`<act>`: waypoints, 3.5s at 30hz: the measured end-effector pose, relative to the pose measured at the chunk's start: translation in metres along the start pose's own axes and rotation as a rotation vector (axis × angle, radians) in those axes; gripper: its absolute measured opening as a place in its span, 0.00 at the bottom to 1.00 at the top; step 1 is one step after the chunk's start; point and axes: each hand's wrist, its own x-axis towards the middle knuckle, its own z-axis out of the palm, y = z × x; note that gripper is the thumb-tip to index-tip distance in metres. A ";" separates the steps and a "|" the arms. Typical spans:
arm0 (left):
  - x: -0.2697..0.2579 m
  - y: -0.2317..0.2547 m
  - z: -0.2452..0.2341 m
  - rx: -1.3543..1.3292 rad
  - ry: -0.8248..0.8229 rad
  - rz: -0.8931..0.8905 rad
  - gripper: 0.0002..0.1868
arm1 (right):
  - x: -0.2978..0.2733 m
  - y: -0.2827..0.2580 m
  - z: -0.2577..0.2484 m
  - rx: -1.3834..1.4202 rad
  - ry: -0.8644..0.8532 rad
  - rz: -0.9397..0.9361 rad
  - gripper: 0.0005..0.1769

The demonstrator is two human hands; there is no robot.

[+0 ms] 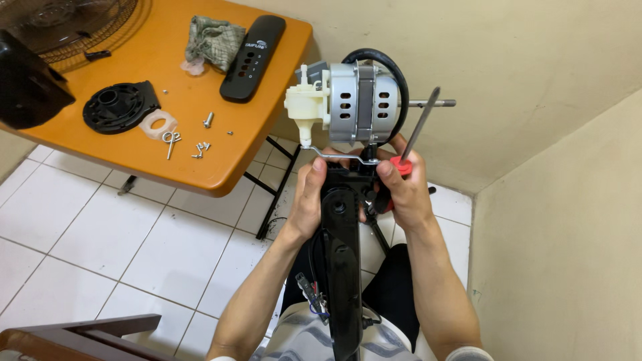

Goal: The person uses a screwdriver to tighten screws on the motor housing and stand of a disassembled electric fan. They adjust the motor position and secure the base while sitting on the floor.

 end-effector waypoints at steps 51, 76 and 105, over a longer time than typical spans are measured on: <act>-0.050 -0.093 0.037 -0.762 -0.299 -0.410 0.36 | -0.061 -0.013 -0.044 0.047 0.115 -0.143 0.39; -0.059 -0.136 0.009 -0.803 -0.205 -0.670 0.46 | -0.056 0.013 -0.055 -0.081 0.015 0.034 0.41; -0.043 -0.075 0.014 -0.202 -0.077 -0.345 0.42 | -0.049 0.013 -0.053 -0.165 -0.177 -0.010 0.39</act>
